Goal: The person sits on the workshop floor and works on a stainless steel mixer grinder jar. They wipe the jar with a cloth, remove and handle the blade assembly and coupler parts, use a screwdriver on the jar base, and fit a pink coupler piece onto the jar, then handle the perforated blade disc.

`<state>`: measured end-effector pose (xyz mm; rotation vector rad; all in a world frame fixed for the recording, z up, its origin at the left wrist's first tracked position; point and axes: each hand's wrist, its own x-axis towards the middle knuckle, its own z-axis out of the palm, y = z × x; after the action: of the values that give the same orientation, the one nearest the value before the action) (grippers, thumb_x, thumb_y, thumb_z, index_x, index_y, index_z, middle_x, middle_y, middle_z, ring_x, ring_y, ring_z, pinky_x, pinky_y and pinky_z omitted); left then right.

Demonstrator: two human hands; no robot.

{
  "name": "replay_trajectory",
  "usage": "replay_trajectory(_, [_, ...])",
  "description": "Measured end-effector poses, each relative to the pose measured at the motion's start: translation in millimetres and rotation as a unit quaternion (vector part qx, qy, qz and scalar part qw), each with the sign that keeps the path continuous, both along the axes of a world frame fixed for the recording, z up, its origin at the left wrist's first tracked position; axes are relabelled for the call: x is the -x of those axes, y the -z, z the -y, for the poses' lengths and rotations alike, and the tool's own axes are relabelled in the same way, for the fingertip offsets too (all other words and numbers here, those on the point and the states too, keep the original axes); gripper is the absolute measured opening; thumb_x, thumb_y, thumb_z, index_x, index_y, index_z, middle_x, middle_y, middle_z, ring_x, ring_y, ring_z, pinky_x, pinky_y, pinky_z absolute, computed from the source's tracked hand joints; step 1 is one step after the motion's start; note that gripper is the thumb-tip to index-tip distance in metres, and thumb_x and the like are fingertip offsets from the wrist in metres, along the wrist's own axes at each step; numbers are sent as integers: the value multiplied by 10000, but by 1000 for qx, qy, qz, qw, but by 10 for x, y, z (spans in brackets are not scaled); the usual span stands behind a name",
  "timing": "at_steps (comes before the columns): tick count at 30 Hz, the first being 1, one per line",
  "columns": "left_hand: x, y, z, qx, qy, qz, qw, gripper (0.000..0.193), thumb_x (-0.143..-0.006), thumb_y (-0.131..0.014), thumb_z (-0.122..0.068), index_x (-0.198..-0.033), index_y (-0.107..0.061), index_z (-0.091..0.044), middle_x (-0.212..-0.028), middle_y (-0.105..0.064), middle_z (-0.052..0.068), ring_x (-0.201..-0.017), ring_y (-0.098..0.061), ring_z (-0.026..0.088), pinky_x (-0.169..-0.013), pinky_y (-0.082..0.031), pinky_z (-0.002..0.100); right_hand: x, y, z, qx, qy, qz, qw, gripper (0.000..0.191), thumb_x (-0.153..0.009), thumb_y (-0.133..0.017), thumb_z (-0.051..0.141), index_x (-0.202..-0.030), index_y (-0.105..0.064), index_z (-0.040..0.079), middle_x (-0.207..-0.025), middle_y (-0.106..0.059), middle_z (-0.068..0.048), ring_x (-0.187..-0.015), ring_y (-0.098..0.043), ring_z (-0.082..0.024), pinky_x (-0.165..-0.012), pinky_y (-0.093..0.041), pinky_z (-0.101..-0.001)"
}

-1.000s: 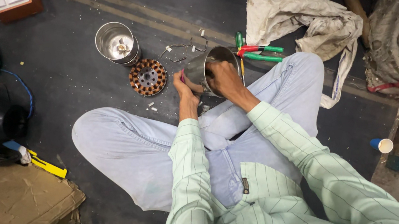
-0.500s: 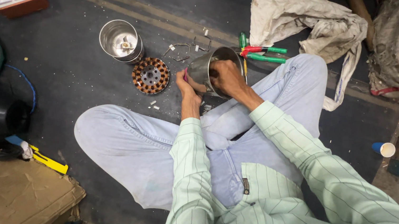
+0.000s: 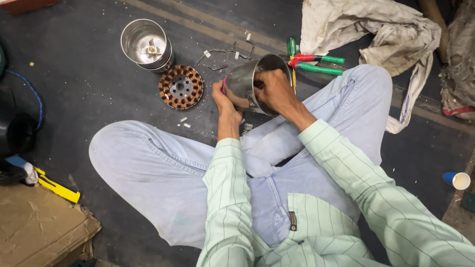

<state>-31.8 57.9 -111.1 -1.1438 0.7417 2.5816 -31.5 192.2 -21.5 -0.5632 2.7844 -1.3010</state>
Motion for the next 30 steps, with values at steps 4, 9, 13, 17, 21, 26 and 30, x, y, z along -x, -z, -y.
replay_trajectory(4, [-2, 24, 0, -7, 6, -5, 1000, 485, -860, -513, -545, -1054, -695, -139, -1009, -702, 61, -904, -675, 259, -713, -563, 404, -9, 2, 0, -16, -41, -90, 995, 244, -720, -732, -2, -963, -753, -20, -908, -717, -244, -852, -700, -432, -758, -563, -461])
replay_trajectory(9, [-4, 25, 3, -14, -8, -25, 1000, 473, -867, -512, -528, -1052, -690, -132, -1014, -706, 67, -912, -679, 260, -732, -575, 417, -15, -15, 6, 7, 17, 10, 1000, 233, -771, -772, 50, -1000, -758, 12, -893, -715, -216, -805, -726, -371, -723, -571, -440])
replay_trajectory(13, [-6, 14, 0, -15, 1, -24, 1000, 463, -878, -509, -519, -1057, -697, -135, -1029, -709, 67, -928, -680, 263, -751, -570, 418, 2, 4, 4, -27, -15, -54, 998, 230, -752, -770, 15, -981, -761, 6, -916, -719, -227, -839, -702, -411, -750, -563, -459])
replay_trajectory(17, [-14, 11, -2, -17, -2, -20, 1000, 466, -875, -485, -507, -1055, -698, -134, -1043, -718, 66, -944, -682, 263, -769, -576, 432, -1, 52, -9, -16, -12, -40, 999, 219, -746, -762, 22, -963, -754, 0, -905, -727, -223, -821, -709, -414, -725, -563, -453])
replay_trajectory(21, [-10, 30, -13, -18, -2, -28, 999, 464, -889, -488, -506, -1052, -693, -124, -1034, -712, 69, -939, -679, 264, -765, -573, 427, -6, 122, -38, -3, 27, 28, 999, 222, -801, -770, 68, -1014, -750, 7, -904, -708, -228, -834, -721, -386, -759, -575, -440])
replay_trajectory(26, [0, 31, -7, -8, -8, -21, 1000, 461, -877, -494, -503, -1054, -705, -134, -1024, -711, 71, -920, -679, 270, -759, -572, 417, 12, 170, -49, -30, -38, -84, 995, 258, -727, -782, 37, -976, -750, -18, -914, -723, -250, -849, -695, -443, -756, -556, -479])
replay_trajectory(30, [-13, 14, -8, -10, 2, 1, 1000, 455, -872, -499, -513, -1044, -696, -140, -1015, -708, 68, -914, -678, 263, -746, -565, 416, -7, 130, -43, -10, -7, -46, 999, 227, -768, -773, 74, -980, -754, -3, -888, -729, -238, -814, -717, -418, -736, -575, -464])
